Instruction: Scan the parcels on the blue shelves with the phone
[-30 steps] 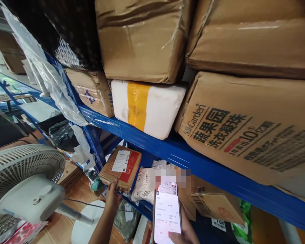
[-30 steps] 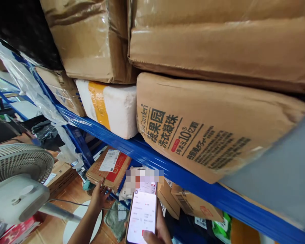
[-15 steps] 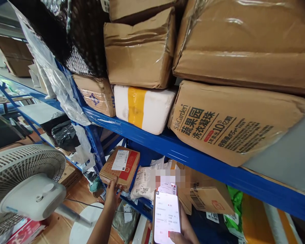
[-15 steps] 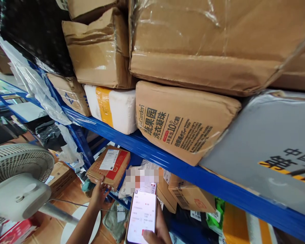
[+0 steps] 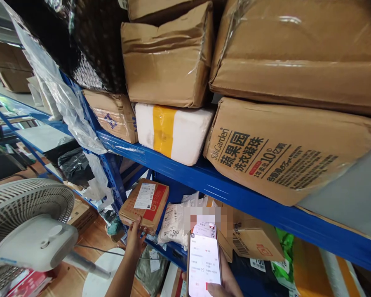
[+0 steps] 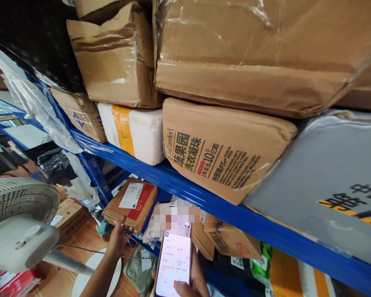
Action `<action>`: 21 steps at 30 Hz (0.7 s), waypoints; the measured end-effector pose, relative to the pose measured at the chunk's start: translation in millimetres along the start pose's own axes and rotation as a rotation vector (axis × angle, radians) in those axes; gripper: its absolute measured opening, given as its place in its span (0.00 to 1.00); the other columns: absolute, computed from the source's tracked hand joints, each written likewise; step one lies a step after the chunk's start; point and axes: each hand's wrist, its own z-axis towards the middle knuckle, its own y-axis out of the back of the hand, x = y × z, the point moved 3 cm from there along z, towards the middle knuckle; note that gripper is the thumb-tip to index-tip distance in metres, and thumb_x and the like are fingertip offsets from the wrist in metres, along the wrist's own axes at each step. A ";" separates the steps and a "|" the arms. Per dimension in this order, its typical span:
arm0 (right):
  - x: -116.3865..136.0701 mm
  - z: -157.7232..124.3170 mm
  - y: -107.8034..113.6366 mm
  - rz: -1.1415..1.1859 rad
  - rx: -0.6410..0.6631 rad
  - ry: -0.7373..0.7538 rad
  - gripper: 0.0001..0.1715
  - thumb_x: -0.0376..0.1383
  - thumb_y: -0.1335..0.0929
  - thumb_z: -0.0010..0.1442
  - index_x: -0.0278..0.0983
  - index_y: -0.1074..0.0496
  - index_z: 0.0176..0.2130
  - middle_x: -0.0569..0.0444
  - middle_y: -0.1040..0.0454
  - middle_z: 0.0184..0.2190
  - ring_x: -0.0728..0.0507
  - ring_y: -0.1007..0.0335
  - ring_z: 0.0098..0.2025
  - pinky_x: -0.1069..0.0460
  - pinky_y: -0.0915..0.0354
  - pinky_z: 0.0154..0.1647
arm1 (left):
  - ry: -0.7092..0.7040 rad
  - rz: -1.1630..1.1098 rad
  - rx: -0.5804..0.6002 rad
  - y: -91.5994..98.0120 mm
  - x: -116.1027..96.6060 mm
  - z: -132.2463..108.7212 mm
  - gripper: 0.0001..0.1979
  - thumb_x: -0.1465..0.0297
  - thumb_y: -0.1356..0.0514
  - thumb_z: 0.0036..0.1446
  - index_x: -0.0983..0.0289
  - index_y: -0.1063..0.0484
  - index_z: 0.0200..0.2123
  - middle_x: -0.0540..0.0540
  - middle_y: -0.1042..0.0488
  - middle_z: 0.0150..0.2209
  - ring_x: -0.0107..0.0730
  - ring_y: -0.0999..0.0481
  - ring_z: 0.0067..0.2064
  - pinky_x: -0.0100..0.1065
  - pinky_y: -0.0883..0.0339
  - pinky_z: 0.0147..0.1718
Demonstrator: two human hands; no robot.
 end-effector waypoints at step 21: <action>2.4 -6.2 1.2 0.006 -0.042 -0.001 0.68 0.51 0.25 0.44 0.42 0.64 0.69 0.43 0.27 0.55 0.28 0.29 0.54 0.37 0.37 0.56 | -0.315 -0.039 0.046 31.0 -5.3 -48.1 0.31 0.64 0.29 0.27 0.58 0.33 0.40 0.53 0.27 0.40 0.35 0.25 0.41 0.31 0.29 0.35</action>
